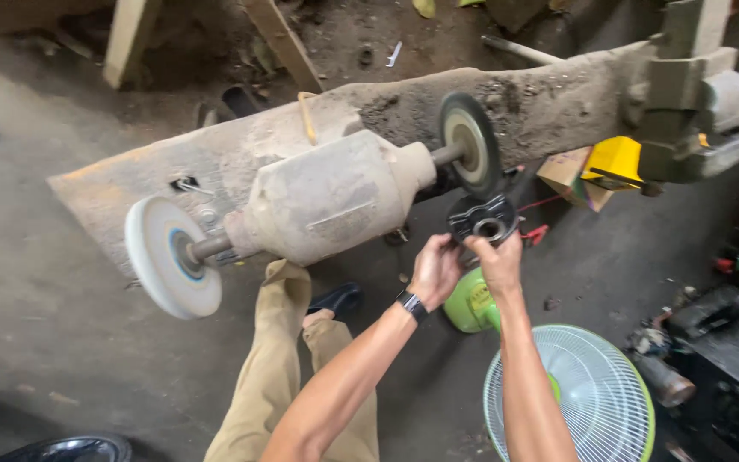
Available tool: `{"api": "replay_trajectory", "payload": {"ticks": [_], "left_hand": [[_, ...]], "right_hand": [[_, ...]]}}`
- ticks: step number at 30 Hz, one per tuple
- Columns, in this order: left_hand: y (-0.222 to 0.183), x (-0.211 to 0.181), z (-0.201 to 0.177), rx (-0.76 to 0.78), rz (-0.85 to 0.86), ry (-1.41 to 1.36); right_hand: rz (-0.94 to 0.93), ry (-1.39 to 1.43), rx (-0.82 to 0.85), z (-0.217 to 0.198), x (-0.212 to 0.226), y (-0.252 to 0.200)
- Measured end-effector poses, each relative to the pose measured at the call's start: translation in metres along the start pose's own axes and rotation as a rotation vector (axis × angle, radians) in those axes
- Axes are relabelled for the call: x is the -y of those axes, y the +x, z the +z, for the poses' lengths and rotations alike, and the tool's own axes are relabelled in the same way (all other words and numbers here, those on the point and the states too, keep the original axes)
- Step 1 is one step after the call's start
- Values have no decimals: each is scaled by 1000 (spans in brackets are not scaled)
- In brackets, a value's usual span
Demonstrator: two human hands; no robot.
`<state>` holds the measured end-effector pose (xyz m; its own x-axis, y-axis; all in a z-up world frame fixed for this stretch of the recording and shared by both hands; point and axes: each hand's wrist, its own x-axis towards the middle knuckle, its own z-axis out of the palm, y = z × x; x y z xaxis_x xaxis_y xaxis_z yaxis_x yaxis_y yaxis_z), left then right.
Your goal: Polishing metal motorcycle engine components using a bench grinder with a polishing wheel.
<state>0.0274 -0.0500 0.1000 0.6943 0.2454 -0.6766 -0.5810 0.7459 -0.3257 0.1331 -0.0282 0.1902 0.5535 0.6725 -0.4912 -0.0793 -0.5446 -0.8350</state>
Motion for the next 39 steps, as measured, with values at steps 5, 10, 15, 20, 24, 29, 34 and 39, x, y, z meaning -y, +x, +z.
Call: {"api": "replay_trajectory", "payload": {"ticks": [5, 10, 15, 20, 24, 29, 34, 39], "left_hand": [[-31, -40, 10, -14, 98, 139], [-36, -39, 27, 126, -29, 197], [-41, -19, 54, -46, 53, 162], [30, -24, -7, -164, 185, 167], [89, -19, -44, -29, 160, 70], [22, -23, 23, -138, 86, 71], [-22, -24, 52, -40, 101, 56], [-54, -32, 57, 115, 50, 275]], "right_hand": [[60, -76, 88, -6, -38, -13], [272, 440, 76, -43, -8, -57], [69, 1, -74, -10, -31, -42], [120, -34, -53, 19, -48, 18], [124, -77, -119, 26, -35, 48], [33, -168, -117, 22, 1, 17], [134, -160, -141, 14, 22, -9], [43, 433, 123, -19, 38, -54]]}}
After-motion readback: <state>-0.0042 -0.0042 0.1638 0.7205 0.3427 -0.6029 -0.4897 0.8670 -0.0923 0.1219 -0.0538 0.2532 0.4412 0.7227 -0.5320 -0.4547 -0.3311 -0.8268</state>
